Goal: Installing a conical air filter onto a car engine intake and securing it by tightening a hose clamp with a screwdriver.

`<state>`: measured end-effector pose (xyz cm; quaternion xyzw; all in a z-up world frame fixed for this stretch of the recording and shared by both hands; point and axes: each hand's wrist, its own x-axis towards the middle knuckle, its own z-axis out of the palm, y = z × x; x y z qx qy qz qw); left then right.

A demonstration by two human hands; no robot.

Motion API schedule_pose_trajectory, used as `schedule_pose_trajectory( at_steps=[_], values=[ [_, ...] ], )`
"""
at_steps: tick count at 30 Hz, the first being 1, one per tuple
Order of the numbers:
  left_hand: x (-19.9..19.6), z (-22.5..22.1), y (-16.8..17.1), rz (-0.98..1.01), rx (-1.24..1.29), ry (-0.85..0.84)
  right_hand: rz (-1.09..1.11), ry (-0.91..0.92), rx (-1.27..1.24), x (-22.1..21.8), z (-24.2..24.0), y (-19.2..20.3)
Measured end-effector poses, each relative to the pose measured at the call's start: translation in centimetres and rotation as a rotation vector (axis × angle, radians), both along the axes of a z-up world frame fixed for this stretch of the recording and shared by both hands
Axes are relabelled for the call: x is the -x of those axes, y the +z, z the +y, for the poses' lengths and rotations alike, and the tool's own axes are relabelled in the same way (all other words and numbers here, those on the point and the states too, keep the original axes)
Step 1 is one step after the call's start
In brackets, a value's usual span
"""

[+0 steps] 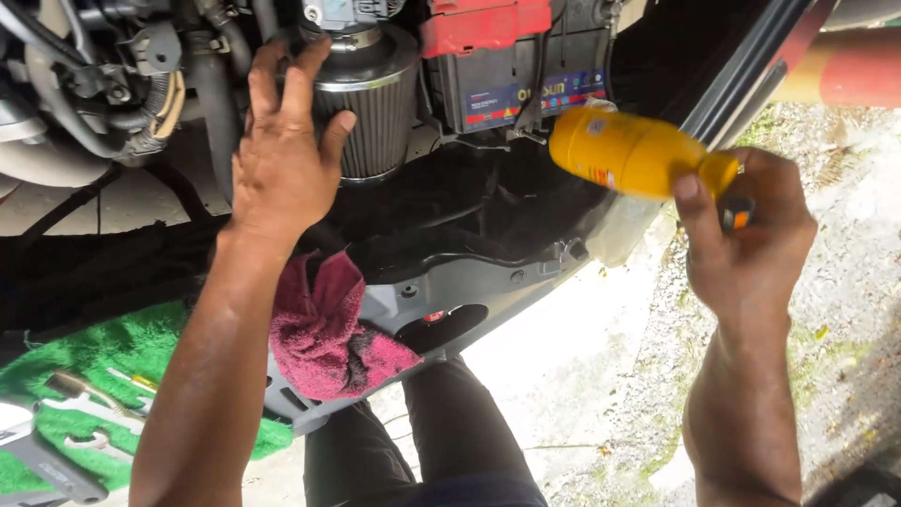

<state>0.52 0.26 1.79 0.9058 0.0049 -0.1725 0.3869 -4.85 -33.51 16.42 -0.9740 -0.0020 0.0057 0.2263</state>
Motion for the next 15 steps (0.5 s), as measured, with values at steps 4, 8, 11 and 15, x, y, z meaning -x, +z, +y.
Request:
schedule_pose_trajectory(
  at_steps=[4,8,11,15],
  values=[
    [0.0,-0.1,0.3,0.049,-0.010,-0.003,0.091,-0.200,-0.035,4.3,-1.2,1.6],
    [0.0,-0.1,0.2,-0.006,0.034,-0.005,0.090,-0.155,-0.044,7.6,-1.6,2.1],
    [-0.5,-0.1,-0.1,-0.032,0.043,-0.006,0.095,-0.056,-0.066,9.8,-0.7,1.5],
    [1.3,-0.1,-0.4,0.018,-0.015,-0.010,0.369,-0.114,-0.077,14.9,1.7,1.5]
  ],
)
